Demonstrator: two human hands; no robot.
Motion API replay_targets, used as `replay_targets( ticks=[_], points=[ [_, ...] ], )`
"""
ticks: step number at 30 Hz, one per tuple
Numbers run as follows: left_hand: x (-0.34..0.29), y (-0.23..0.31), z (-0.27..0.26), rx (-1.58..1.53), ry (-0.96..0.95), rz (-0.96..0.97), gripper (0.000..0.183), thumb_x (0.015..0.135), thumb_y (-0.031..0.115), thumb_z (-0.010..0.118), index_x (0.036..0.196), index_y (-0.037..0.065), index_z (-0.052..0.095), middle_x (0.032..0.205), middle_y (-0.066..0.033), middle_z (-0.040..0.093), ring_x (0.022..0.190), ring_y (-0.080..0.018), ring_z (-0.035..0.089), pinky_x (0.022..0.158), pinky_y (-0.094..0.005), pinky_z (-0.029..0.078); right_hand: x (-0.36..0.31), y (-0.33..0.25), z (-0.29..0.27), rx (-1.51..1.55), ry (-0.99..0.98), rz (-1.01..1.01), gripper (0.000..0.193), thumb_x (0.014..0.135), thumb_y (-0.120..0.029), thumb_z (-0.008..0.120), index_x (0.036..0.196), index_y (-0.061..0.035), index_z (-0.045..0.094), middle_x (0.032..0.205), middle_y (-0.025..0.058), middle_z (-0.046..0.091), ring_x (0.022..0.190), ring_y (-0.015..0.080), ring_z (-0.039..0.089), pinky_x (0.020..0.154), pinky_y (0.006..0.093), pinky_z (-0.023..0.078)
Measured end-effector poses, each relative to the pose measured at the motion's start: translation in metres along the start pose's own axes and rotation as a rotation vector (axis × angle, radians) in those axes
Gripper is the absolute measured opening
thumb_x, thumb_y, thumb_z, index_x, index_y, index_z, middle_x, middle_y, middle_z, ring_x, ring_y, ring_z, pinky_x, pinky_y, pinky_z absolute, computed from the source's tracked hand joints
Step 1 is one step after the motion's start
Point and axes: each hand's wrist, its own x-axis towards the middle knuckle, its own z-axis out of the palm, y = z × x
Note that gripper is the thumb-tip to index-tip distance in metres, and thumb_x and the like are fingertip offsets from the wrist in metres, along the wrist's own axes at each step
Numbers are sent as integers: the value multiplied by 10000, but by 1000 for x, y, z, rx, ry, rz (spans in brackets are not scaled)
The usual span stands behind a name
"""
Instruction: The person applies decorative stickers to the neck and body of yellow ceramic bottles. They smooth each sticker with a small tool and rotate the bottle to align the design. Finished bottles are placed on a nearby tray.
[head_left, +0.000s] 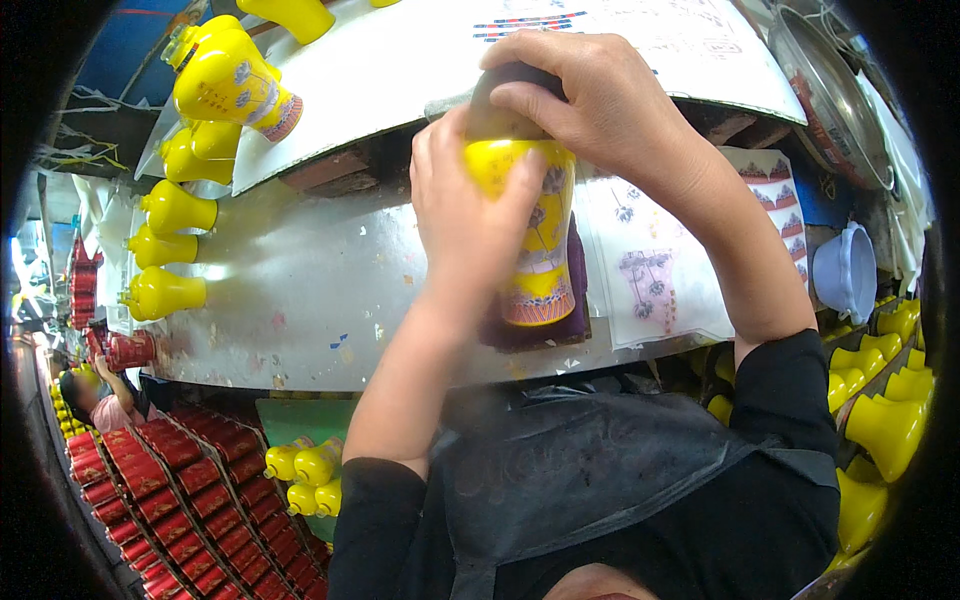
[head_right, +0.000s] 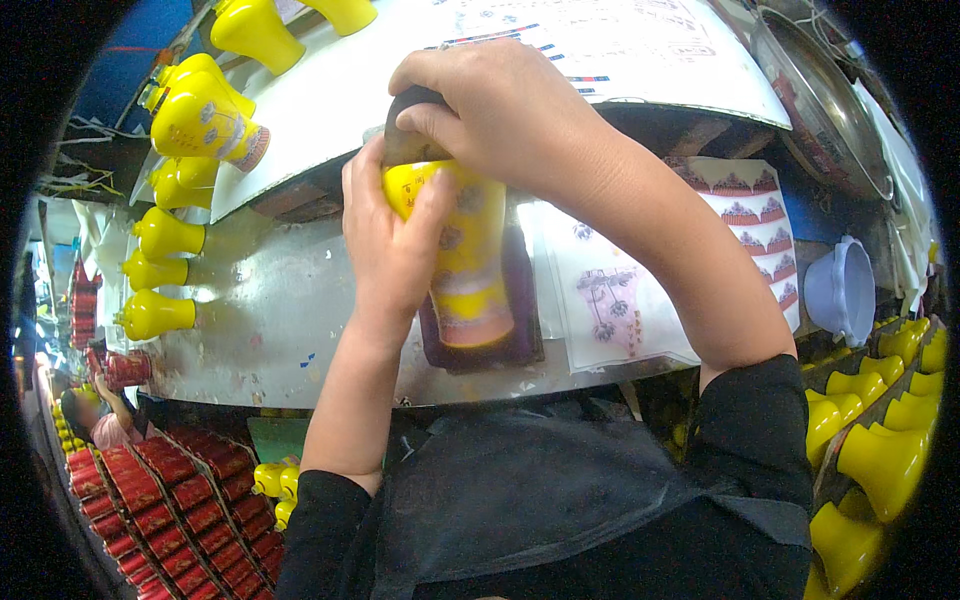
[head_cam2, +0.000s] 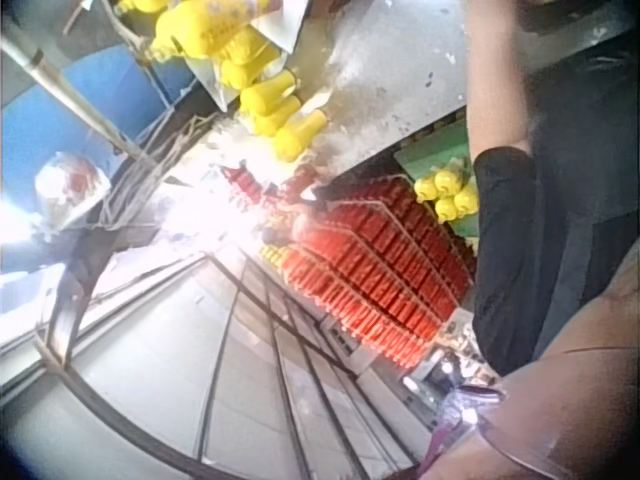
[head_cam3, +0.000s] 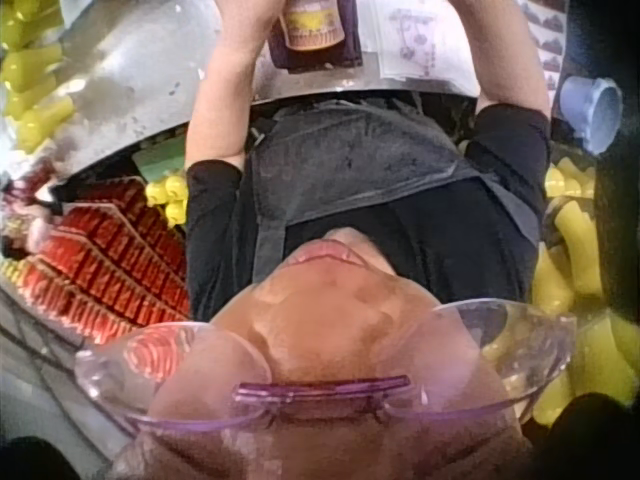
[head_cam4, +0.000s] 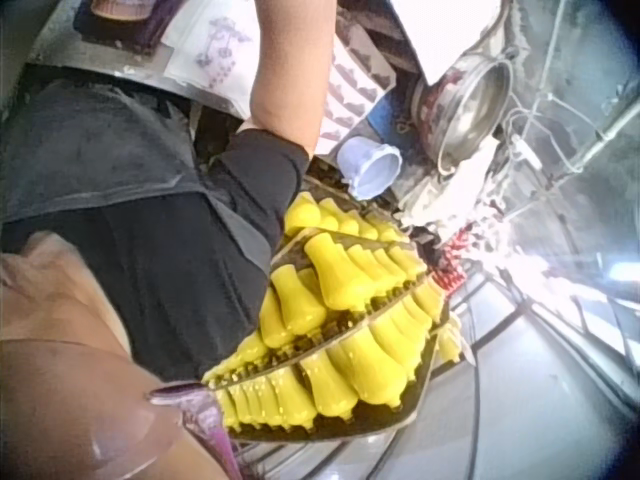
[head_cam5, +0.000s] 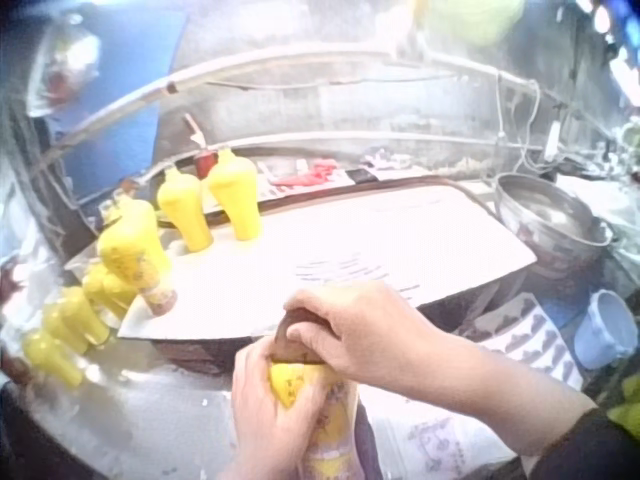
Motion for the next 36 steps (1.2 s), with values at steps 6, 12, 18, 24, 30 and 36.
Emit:
replay_targets(
  ticks=[6,12,18,24,30,36],
  points=[
    [16,-6,7,-524,-1,-331,340,1020,300,568,1171,-1,610,1147,-135,608,1064,-263,609,965,-390,489,-46,-20,-14,-128,174,-109,206,861,-102,739,1066,-105,714,905,99,735,801,240,747,691,338,608],
    [4,-16,3,-724,-29,-354,366,1124,266,384,1269,-4,584,1194,-121,625,1069,-183,610,971,-329,499,-88,-73,-8,27,-9,-428,333,792,-108,739,1122,-143,742,736,1,584,661,168,638,606,315,561],
    [-19,-7,-1,-338,-27,-84,535,1131,402,339,1501,31,450,1464,-182,426,1398,-282,406,1182,-420,321,-75,-37,-20,-309,211,-79,380,801,-29,745,1173,-101,714,738,33,603,592,195,555,558,344,473],
    [-35,2,-2,-767,-184,-390,716,1122,484,350,1657,104,64,1530,-174,373,1419,-309,406,1201,-430,323,-136,-73,1,223,63,-23,323,837,22,771,1131,-78,682,1002,146,739,858,300,740,762,371,606],
    [-42,-3,1,-862,-167,-431,736,1126,421,407,1661,141,-14,1536,-138,412,1339,-257,505,1135,-410,431,-117,-51,19,224,297,390,299,942,-44,744,1218,-36,628,1062,95,705,875,164,708,761,285,581],
    [-58,2,-5,-600,-265,-450,1166,933,232,749,1626,59,-174,1544,-248,378,1395,-345,460,1155,-418,402,-89,-53,1,176,226,193,355,863,-16,811,1177,-24,646,1025,127,721,865,209,741,747,293,596]
  ],
)
